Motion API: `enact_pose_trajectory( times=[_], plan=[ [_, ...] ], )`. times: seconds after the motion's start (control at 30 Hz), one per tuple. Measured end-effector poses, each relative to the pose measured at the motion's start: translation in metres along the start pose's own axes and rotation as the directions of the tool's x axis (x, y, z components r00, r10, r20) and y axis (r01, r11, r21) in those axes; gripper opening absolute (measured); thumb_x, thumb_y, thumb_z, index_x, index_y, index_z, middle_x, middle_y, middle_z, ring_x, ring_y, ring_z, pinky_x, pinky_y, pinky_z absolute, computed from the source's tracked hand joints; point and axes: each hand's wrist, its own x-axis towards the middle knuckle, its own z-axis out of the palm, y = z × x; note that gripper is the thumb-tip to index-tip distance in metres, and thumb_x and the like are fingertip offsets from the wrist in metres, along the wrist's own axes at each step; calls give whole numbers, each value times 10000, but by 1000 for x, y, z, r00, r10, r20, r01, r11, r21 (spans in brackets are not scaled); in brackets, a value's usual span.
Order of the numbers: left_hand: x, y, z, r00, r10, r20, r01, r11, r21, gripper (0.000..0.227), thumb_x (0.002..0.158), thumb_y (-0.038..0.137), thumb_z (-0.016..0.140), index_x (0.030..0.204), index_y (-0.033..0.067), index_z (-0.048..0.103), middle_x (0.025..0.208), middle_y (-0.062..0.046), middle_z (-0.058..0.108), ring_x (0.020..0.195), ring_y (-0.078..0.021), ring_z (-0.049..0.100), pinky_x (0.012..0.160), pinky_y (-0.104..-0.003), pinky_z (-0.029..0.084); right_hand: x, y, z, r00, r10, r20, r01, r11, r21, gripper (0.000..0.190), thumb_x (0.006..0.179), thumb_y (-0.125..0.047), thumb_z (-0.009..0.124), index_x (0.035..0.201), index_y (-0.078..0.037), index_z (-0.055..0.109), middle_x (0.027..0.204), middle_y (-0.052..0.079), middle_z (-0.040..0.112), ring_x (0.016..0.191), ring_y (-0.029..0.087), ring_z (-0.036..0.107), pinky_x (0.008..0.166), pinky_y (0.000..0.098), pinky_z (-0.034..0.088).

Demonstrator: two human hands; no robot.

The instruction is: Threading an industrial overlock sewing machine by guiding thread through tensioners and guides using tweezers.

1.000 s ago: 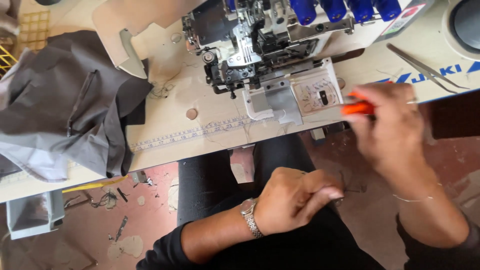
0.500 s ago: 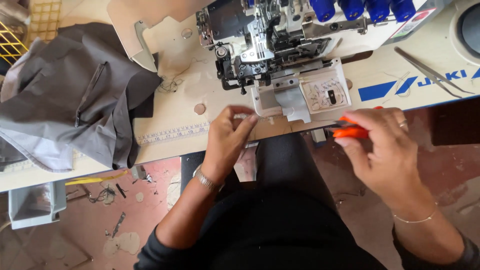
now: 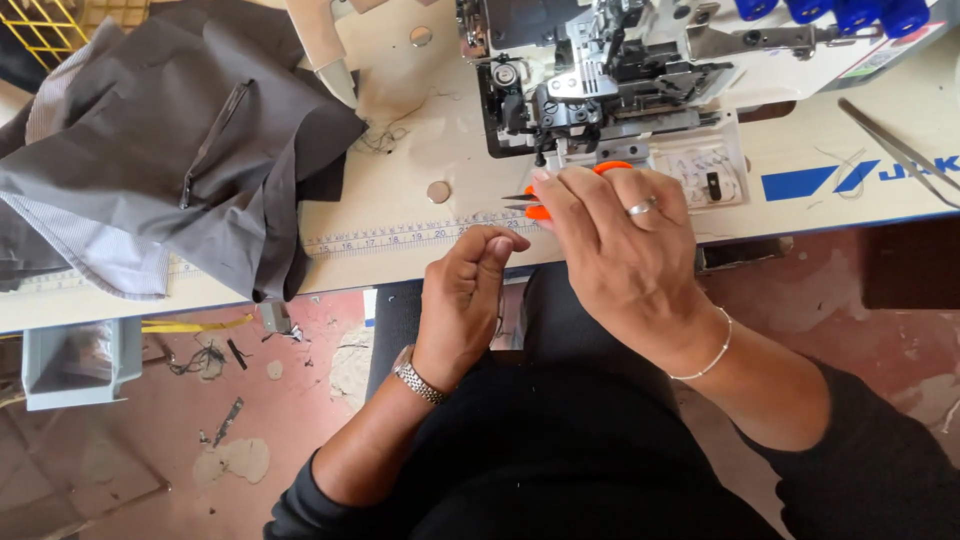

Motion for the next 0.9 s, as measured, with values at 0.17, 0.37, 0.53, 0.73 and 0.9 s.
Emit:
enact_pose_trajectory(
  times=[0.17,0.37,0.53,0.73,0.9],
  plan=[
    [1,-3,-1,999,-31,9,32,999,-20,244,1079,259,483,1044,128,686,976,6,753,876,-129,713,769,-271,536,1,-6,13,999,23,-41,-20,996,90,31,1092,-106,715,1107,-127,697,1011,-16,680,892,176,617,840,307,415],
    [10,-22,-22,998,44,34,-48,992,115,147,1055,161,530,1077,134,674,922,14,755,712,-110,688,642,-258,554,-17,6,-4,991,68,114,-96,961,259,159,1059,-163,734,1175,-68,679,1015,50,714,878,231,645,798,361,490],
    [82,-78,-60,903,424,-63,-291,715,636,140,1104,118,492,1075,47,609,857,-74,578,580,-193,496,473,-340,373,-75,43,-22,935,292,203,-341,897,282,483,1135,-316,446,1226,75,714,859,77,732,616,153,629,485,240,471],
    [95,-85,-47,980,30,198,-175,612,771,599,923,442,699,1364,66,547,1598,-260,342,1504,-435,244,1144,-581,291,-155,109,-28,786,592,179,-608,793,47,366,1089,11,739,1400,184,652,1253,295,672,1181,447,581,970,509,523],
    [6,-64,-25,913,293,283,-393,453,800,900,866,416,811,1558,-1,415,1643,-224,356,1489,-461,405,1224,-564,354,-169,134,-9,694,622,362,-577,781,-237,402,1045,-76,727,1420,-1,604,1196,251,662,1069,450,654,886,535,536]
  ],
)
